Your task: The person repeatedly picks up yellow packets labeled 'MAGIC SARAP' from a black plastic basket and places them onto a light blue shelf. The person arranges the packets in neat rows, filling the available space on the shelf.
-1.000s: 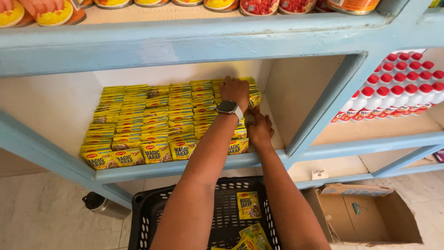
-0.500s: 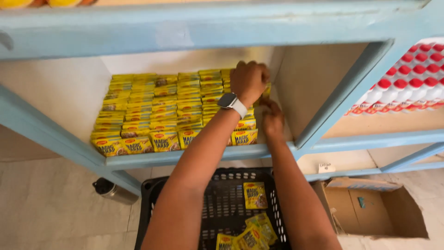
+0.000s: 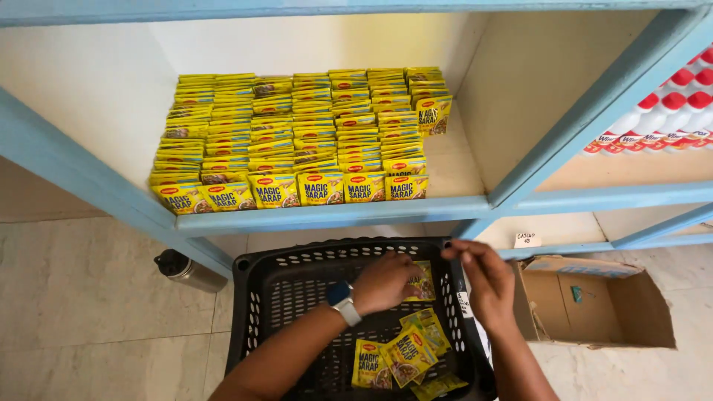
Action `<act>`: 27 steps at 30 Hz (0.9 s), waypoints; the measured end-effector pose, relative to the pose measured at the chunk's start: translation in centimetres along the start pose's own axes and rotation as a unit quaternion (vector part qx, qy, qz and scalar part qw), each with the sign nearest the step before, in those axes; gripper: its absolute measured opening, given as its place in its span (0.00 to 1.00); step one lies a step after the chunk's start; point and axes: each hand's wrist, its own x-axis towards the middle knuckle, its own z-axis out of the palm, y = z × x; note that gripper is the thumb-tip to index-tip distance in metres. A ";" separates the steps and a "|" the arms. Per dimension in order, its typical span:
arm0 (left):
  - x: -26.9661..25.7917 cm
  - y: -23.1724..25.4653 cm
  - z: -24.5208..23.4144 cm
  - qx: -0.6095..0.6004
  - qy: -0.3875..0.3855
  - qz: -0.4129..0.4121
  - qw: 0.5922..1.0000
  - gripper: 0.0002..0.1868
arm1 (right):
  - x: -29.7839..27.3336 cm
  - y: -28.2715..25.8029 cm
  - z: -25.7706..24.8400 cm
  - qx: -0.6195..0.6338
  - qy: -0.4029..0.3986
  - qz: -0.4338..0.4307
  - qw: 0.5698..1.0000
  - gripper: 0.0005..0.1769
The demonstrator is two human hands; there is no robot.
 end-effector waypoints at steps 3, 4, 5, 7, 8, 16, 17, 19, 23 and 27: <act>-0.4 2.6 -0.2 0.051 0.016 -0.061 0.997 0.36 | -2.5 0.3 0.0 -0.007 -0.025 0.062 0.998 0.13; -0.5 2.8 0.1 0.050 0.019 -0.061 0.997 0.36 | -2.7 0.2 0.2 -0.009 -0.026 0.061 0.998 0.13; -0.6 3.0 0.4 0.071 -0.007 -0.085 0.994 0.35 | -2.9 0.1 0.3 0.014 -0.011 0.101 0.995 0.13; -0.9 3.1 0.3 0.091 -0.036 -0.110 0.989 0.35 | -3.4 0.1 0.6 0.037 0.005 0.144 0.989 0.13; -1.1 3.1 0.0 0.079 -0.036 -0.115 0.990 0.31 | -3.6 0.1 0.6 0.028 0.005 0.169 0.985 0.14; -4.1 2.1 -4.6 0.026 -0.024 -0.164 0.986 0.10 | -4.1 -0.7 1.2 -0.170 -0.069 0.194 0.964 0.15; -4.5 3.3 -6.2 -0.005 0.026 -0.154 0.988 0.09 | -4.2 -0.4 1.3 -0.200 -0.105 0.231 0.946 0.17; -5.5 5.6 -8.8 -0.037 0.078 -0.145 0.986 0.10 | -4.5 -0.2 1.9 -0.231 -0.143 0.266 0.925 0.21; -7.8 9.3 -11.3 0.048 0.181 0.014 0.982 0.15 | -5.4 -0.7 3.8 0.016 -0.113 0.244 0.963 0.21; -8.6 11.7 -13.9 0.020 0.245 0.045 0.968 0.18 | -6.2 -2.1 5.6 0.015 -0.022 0.204 0.979 0.15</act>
